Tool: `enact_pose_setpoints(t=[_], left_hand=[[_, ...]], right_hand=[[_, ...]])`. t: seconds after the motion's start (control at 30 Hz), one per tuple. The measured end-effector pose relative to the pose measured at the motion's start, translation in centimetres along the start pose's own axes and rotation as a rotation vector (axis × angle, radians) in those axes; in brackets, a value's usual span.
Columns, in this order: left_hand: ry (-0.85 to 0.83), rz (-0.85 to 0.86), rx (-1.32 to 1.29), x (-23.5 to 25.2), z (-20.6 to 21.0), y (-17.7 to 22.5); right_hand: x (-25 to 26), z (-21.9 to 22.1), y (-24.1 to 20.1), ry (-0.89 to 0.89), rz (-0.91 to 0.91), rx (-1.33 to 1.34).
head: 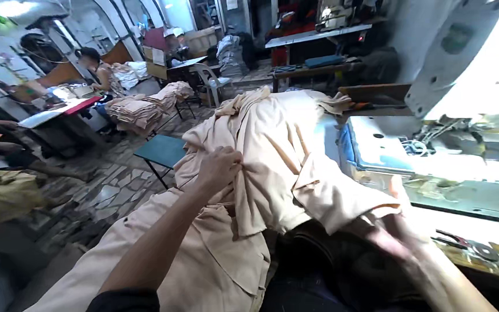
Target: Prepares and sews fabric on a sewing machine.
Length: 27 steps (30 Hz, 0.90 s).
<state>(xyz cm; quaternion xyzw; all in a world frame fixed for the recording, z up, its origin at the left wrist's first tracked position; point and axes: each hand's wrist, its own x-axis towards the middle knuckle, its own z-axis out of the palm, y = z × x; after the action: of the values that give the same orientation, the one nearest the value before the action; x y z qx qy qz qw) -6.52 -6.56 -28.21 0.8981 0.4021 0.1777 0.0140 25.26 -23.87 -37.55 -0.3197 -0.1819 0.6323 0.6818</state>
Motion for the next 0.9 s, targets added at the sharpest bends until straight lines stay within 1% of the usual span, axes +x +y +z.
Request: enact_pose_setpoints(t=[0.07,0.13,0.17,0.2,0.23,0.27,0.33,0.37,0.4,0.43,0.47,0.57,0.6,0.63,0.67,0.7,0.73,0.77,0.8,0.83,0.87,0.9], left_hand=[[0.093,0.026,-0.018,0.1,-2.1,1.1],[0.282,0.090,-0.038,0.5,-4.0,1.6],[0.388,0.110,-0.028,1.0,-5.3,1.3],[0.474,0.096,0.000,1.6,-6.7,0.4],[0.537,0.035,0.041,2.3,-7.9,-1.0],[0.553,-0.069,0.082,3.2,-8.8,-3.0],[0.500,-0.250,0.070,4.6,-9.4,-7.5],[0.492,-0.269,0.036,4.6,-9.3,-8.6],[0.508,-0.210,-0.003,4.3,-9.1,-8.7],[0.505,-0.143,-0.048,3.7,-8.6,-7.6],[0.460,-0.083,-0.106,3.0,-7.8,-5.5],[0.231,0.028,-0.303,0.4,-4.0,0.7],[0.167,0.059,-0.310,-0.3,-2.7,2.6],[0.116,0.093,-0.298,-0.8,-1.4,4.2],[0.063,0.135,-0.267,-1.1,0.2,5.4],[0.009,0.179,-0.208,-1.2,2.0,6.2],[-0.071,0.200,-0.147,-1.2,3.9,6.8],[-0.154,0.203,-0.103,-1.0,5.6,7.1],[-0.185,0.208,-0.102,-0.7,6.7,7.2],[-0.169,0.214,-0.152,-0.4,7.0,7.7],[-0.129,0.225,-0.247,-0.1,6.4,8.7],[-0.108,0.242,-0.358,0.0,5.4,10.2]], right_hand=[[0.1,-0.1,-0.3,-0.116,0.023,-0.014],[-0.3,0.4,0.2,-0.125,-0.021,-0.135],[-0.4,0.9,0.7,-0.090,-0.068,-0.229],[-0.6,1.2,1.2,-0.042,-0.103,-0.323],[-1.0,1.8,1.4,0.002,-0.116,-0.398],[-1.5,2.1,1.4,0.000,-0.132,-0.444],[-2.3,2.2,1.2,-0.041,-0.220,-0.532],[-2.4,1.8,1.0,-0.049,-0.276,-0.580],[-2.3,1.3,0.9,-0.053,-0.310,-0.612],[-2.2,0.8,0.8,-0.046,-0.311,-0.617],[-2.0,0.3,0.8,-0.025,-0.280,-0.584],[-1.8,-0.2,1.1,0.027,-0.116,-0.424],[-1.8,-0.2,1.1,0.028,-0.074,-0.413],[-2.0,-0.1,1.2,0.027,-0.063,-0.459],[-2.2,-0.3,1.3,0.029,-0.094,-0.591],[-2.4,-0.5,1.6,0.043,-0.178,-0.820],[-2.8,-0.9,2.2,0.082,-0.324,-1.084],[-3.3,-1.2,2.8,0.133,-0.503,-1.288],[-3.7,-1.2,3.1,0.162,-0.669,-1.379],[-4.1,-0.8,2.9,0.152,-0.737,-1.352],[-4.5,0.0,2.3,0.096,-0.684,-1.237],[-4.7,1.0,1.6,0.016,-0.527,-1.072]])
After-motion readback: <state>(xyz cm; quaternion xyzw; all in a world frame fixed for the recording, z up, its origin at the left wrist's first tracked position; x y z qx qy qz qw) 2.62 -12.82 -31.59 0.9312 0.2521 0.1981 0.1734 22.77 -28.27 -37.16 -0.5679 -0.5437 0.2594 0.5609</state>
